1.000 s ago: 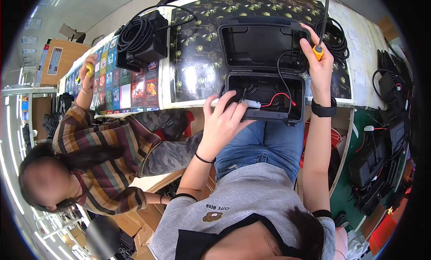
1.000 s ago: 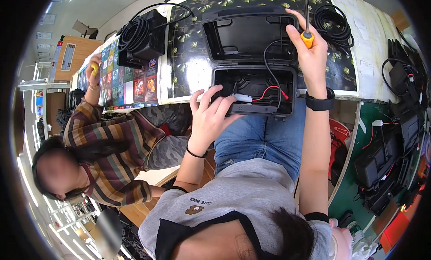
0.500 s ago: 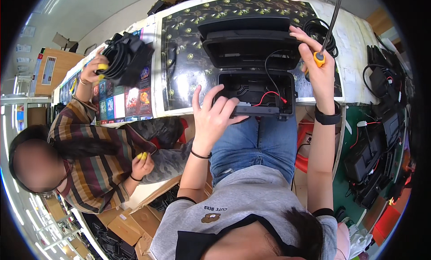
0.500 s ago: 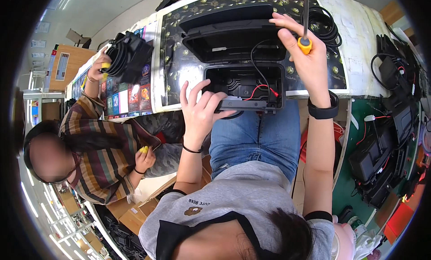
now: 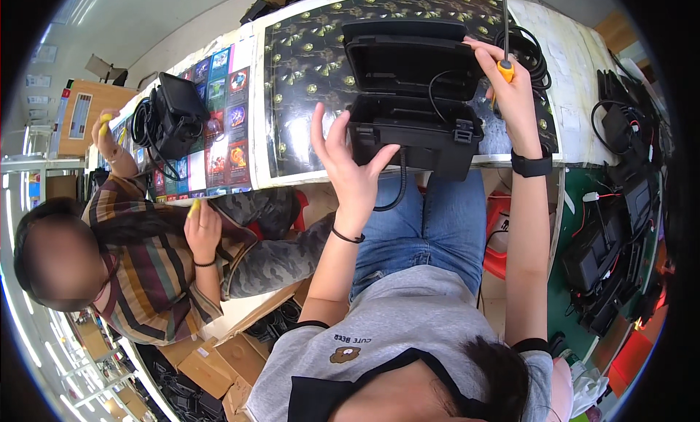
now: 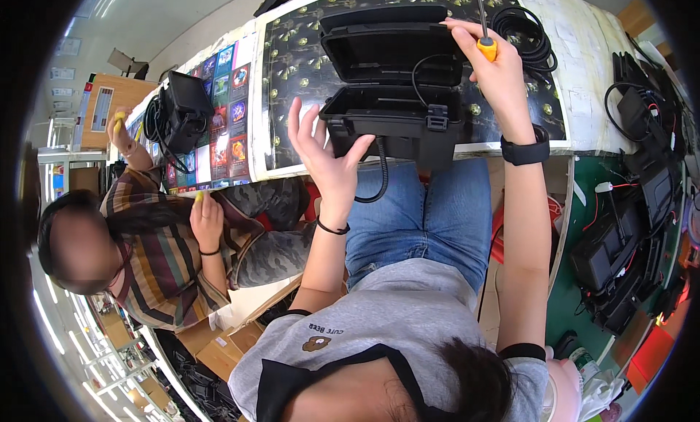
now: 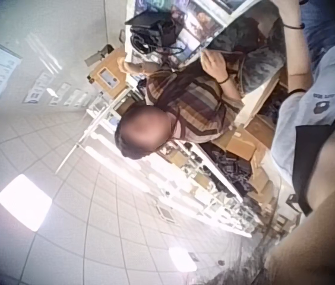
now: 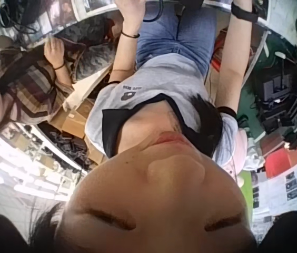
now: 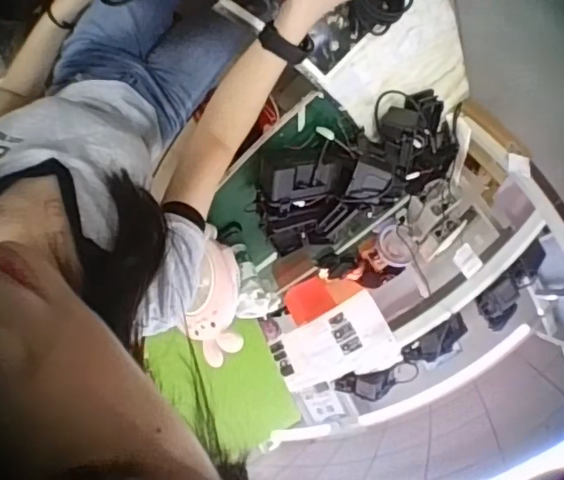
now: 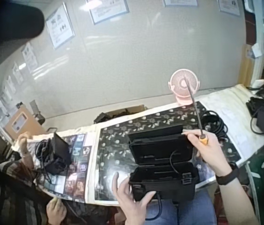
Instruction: Assembling a black electronic enclosure using a screwdriver and connecting cables.
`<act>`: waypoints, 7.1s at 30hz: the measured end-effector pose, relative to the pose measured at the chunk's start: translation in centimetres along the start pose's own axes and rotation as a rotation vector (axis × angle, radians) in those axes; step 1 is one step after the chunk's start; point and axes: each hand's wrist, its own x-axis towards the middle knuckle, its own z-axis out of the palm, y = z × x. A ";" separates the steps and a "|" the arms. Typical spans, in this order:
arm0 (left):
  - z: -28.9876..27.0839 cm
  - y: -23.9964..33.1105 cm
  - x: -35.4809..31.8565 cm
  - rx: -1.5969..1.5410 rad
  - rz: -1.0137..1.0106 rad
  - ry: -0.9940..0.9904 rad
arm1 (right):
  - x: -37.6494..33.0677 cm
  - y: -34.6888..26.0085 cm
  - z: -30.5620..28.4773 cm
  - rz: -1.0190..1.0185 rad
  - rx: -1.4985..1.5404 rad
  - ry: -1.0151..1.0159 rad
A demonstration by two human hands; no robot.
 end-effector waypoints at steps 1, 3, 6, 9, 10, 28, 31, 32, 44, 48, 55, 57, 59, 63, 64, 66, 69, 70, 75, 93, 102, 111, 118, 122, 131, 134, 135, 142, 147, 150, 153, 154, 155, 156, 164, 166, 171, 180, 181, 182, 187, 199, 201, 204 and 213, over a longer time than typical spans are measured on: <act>-0.1 -0.1 -0.1 -0.030 0.023 -0.004 | -0.1 0.2 -0.1 0.019 0.001 -0.010; -0.1 -0.6 -0.6 -0.057 0.042 -0.012 | -0.4 0.4 -0.2 0.041 0.003 -0.019; 0.1 -1.4 -1.9 -0.146 0.077 0.014 | -1.2 -0.2 -0.1 0.013 0.101 -0.016; -0.1 -3.5 -4.2 -0.194 0.142 0.068 | -3.0 -1.4 -0.1 -0.034 0.210 -0.027; -0.1 -3.8 -4.7 -0.184 0.188 0.087 | -3.7 -1.6 -0.1 -0.031 0.211 -0.026; 0.4 2.0 -6.8 0.321 0.757 -0.165 | -7.2 -1.1 0.5 -0.260 0.345 -0.008; 0.7 1.0 -6.9 0.316 0.826 -0.123 | -7.2 -0.7 -0.2 -0.292 0.316 -0.033; 0.7 0.7 -6.6 0.321 0.827 -0.120 | -7.2 -0.8 -0.3 -0.293 0.293 -0.037; 1.6 1.1 -2.4 0.215 0.829 -0.075 | -7.6 -0.5 -0.6 -0.412 -0.121 -0.086; 0.9 1.6 -1.4 0.226 0.504 0.203 | -8.3 0.5 0.8 -0.398 -0.033 0.001; -0.9 0.1 -1.4 0.129 -0.011 0.066 | -8.2 1.6 1.9 -0.338 0.144 0.049; -1.0 -0.1 -1.7 -0.071 -0.117 0.017 | -8.3 1.9 1.8 -0.329 0.154 0.040; -1.3 -0.4 -1.4 -0.030 -0.083 -0.055 | -8.4 1.9 1.7 -0.310 0.167 0.037; -0.9 0.3 -0.6 -0.115 -0.023 0.006 | -7.8 2.4 1.8 -0.306 0.170 0.029; -1.2 0.5 0.0 -0.119 -0.027 0.003 | -7.7 2.4 1.7 -0.302 0.165 0.031; -2.2 0.2 1.2 0.023 0.092 -0.115 | -7.6 2.5 1.7 -0.281 0.186 0.017; -1.6 -1.2 1.5 -0.190 0.069 -0.115 | -7.4 2.4 1.9 -0.275 0.207 0.013; -1.2 -1.5 1.6 -0.371 0.043 -0.105 | -7.4 2.4 1.9 -0.275 0.206 0.011; -0.4 -1.1 2.1 -0.329 -0.015 -0.068 | -7.4 2.1 1.7 0.076 0.344 0.036; 0.2 -0.8 1.1 -0.339 -0.037 0.012 | -10.7 -1.5 2.1 0.005 0.205 -0.002; 0.7 0.0 1.0 -0.307 -0.057 0.045 | -6.6 -1.9 1.3 -0.042 0.134 0.246; 1.2 0.8 1.8 -0.167 -0.104 0.074 | 0.7 -3.8 5.9 -0.515 -0.578 0.237; -1.3 0.0 7.8 0.260 0.270 0.008 | 1.3 -2.0 6.4 -0.279 -0.714 0.153; 0.3 0.6 13.2 -0.055 0.148 -0.108 | 1.0 -0.4 6.2 -0.450 -0.674 0.212; 1.0 0.4 10.7 0.515 0.563 -0.435 | 0.6 0.8 6.1 -0.309 -0.249 0.189; 0.2 0.6 9.9 0.587 0.584 -0.432 | -0.6 1.8 5.6 -0.353 0.195 0.270; 0.1 0.5 9.7 0.593 0.588 -0.422 | -1.5 2.3 5.1 -0.311 0.237 0.292; 0.3 0.3 9.4 0.625 0.605 -0.296 | -6.4 7.1 1.9 -0.024 -0.428 0.377; 0.4 0.3 8.8 0.639 0.602 -0.290 | -9.0 8.4 1.2 -0.103 -0.336 0.352; 0.0 0.0 8.1 0.687 0.502 -0.232 | -12.6 5.3 0.9 -0.148 -0.074 0.370; -0.2 0.4 6.9 0.726 0.356 -0.127 | -17.5 4.0 -0.8 0.040 0.143 0.141; -0.2 0.3 6.6 0.746 0.314 -0.097 | -18.6 3.5 -0.4 0.039 0.149 0.146; -0.3 0.1 6.4 0.744 0.330 -0.064 | -19.2 3.1 -0.1 -0.116 -0.032 0.157; -0.5 -0.1 6.3 0.747 0.335 -0.064 | -19.7 2.9 0.1 -0.269 -0.214 0.167; -0.4 0.4 6.4 0.717 0.282 -0.104 | -19.6 1.5 0.5 -0.451 -0.548 0.190; -0.3 0.2 6.6 0.667 0.276 -0.100 | -19.5 1.0 0.5 -0.478 -0.596 0.207; -0.2 0.3 6.6 0.664 0.261 -0.097 | -20.0 -0.6 0.7 -0.502 -0.709 0.233; -0.1 -0.7 7.7 0.479 0.205 -0.064 | -20.4 -0.9 1.7 -0.227 -0.421 -0.040; 0.0 -0.8 7.8 0.446 0.210 -0.066 | -20.3 -0.7 1.5 -0.018 -0.169 -0.127; 0.1 -0.8 7.9 0.414 0.216 -0.066 | -20.2 -0.5 1.3 0.189 0.084 -0.213; 0.6 -0.2 8.0 0.481 0.205 -0.086 | -19.2 0.9 -0.1 0.817 1.202 -0.364; 0.7 0.3 7.9 0.525 0.186 -0.102 | -20.8 -3.3 1.6 -0.147 -0.507 -0.096; 1.0 0.3 7.9 0.526 0.183 -0.102 | -21.0 -3.3 2.2 -0.123 -0.616 -0.079; 1.0 0.3 8.1 0.537 0.181 -0.108 | -21.3 -2.3 3.0 -0.234 -0.650 0.010; 0.6 0.3 7.9 0.571 0.225 -0.148 | -21.1 -0.5 3.7 -0.336 -0.709 0.093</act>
